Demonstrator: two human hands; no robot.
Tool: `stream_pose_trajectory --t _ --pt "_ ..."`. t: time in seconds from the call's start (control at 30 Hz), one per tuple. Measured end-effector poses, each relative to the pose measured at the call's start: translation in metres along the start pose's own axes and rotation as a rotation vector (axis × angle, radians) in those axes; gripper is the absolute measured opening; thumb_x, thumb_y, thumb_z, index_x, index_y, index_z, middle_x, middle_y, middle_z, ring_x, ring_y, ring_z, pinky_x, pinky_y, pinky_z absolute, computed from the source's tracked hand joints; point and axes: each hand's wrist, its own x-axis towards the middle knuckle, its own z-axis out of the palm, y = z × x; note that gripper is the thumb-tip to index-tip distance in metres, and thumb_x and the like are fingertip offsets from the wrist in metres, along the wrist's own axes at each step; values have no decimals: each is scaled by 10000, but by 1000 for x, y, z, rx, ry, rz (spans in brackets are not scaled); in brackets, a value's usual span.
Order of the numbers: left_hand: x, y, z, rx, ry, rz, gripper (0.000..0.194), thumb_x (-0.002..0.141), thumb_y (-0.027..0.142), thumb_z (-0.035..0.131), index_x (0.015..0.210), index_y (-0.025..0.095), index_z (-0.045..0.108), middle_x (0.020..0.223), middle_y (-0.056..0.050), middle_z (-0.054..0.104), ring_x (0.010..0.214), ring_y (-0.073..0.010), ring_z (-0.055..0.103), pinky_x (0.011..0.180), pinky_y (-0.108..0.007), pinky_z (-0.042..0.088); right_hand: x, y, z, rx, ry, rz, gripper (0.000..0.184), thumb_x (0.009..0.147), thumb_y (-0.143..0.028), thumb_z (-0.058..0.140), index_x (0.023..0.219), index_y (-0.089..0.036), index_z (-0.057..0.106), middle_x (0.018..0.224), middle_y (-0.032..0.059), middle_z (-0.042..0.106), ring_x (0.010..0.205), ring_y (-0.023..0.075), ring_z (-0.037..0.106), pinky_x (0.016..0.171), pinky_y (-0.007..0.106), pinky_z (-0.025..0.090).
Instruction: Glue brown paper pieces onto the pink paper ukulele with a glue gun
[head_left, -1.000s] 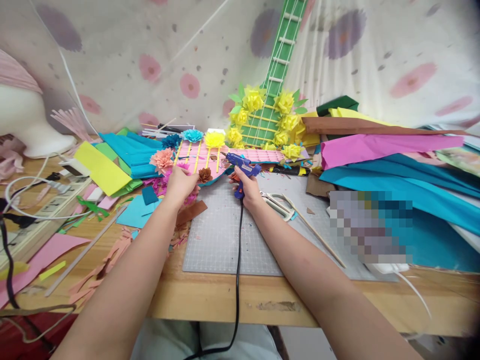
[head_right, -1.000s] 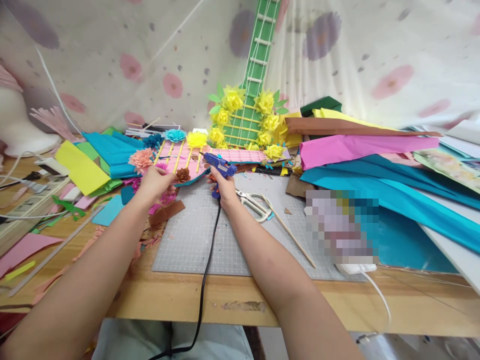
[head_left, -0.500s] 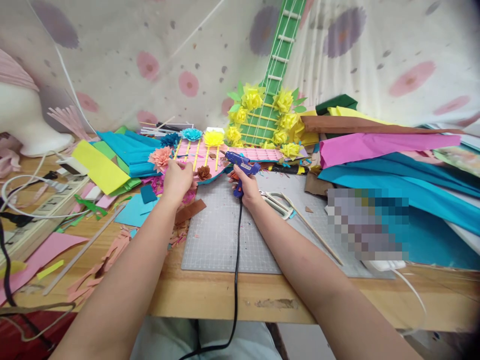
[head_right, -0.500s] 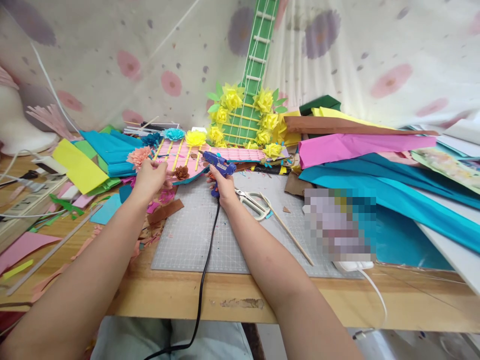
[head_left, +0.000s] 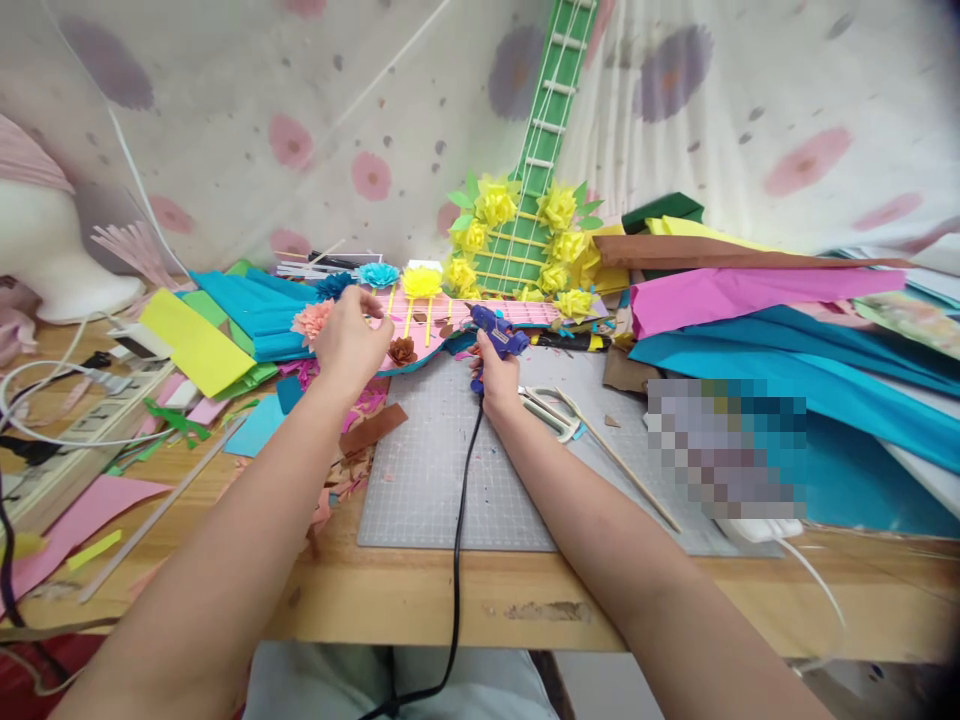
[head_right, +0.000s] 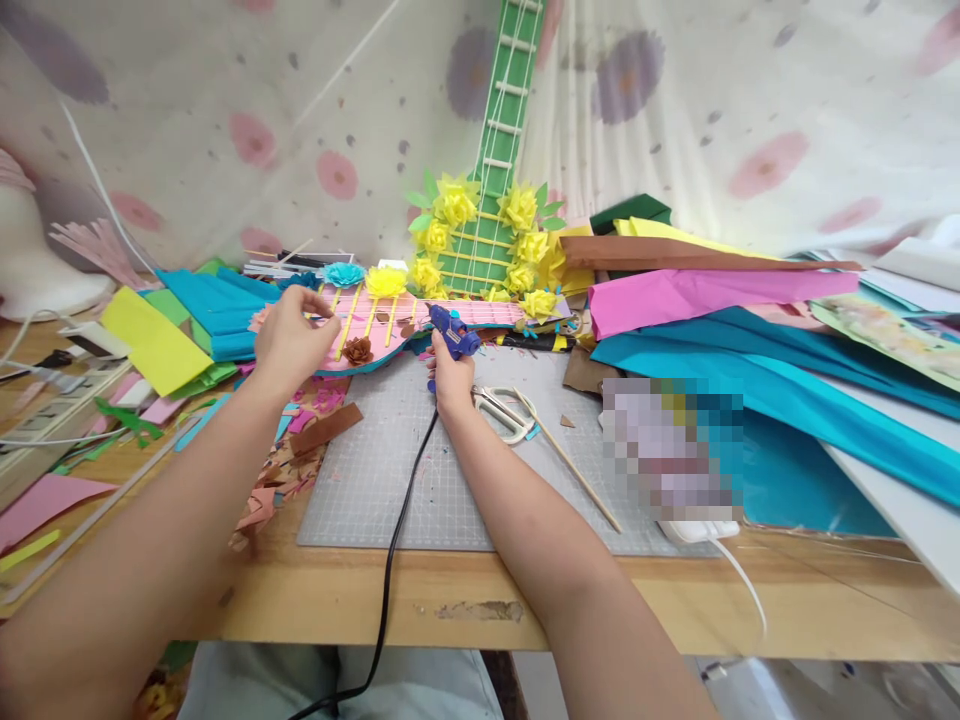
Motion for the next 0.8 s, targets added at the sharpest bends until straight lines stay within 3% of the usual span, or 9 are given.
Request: stream_pose_trajectory --t 0.1,0.2,0.27,0.4,0.57,0.8 --pt "7 21 11 142 -192 106 113 746 199 582 852 222 551 925 -22 658 904 -208 617 801 -317 452 1 0 0 -7 48 -15 321 690 -476 666 648 -175 563 549 -53 561 410 40 432 391 180 356" --pt "18 34 34 265 -317 205 80 756 263 610 818 216 588 876 -55 663 901 -242 624 793 -324 458 2 -1 -1 -18 53 -4 325 710 -485 649 643 -181 555 499 -67 523 382 38 416 386 178 349" --pt "26 37 49 308 -334 283 116 754 308 632 807 206 614 889 -80 664 918 -259 627 812 -332 459 3 0 -1 -18 58 6 325 713 -481 649 634 -181 555 482 -67 517 380 39 422 389 175 356" --pt "33 42 67 356 -341 406 161 738 244 645 886 181 646 967 -125 669 999 -295 613 875 -361 447 6 0 0 -7 63 20 313 716 -463 654 634 -174 565 468 -62 514 391 43 435 385 170 364" --pt "28 50 72 461 -351 377 191 757 156 595 943 145 636 1007 -174 666 1035 -307 605 881 -366 451 7 0 0 9 72 19 335 694 -484 673 661 -171 556 533 -48 566 408 34 431 370 161 366" --pt "26 52 74 407 -361 276 238 772 152 577 998 134 649 1032 -187 667 1018 -315 620 820 -371 472 7 1 -2 -4 67 0 340 703 -484 673 664 -166 559 556 -28 571 417 40 429 368 172 370"
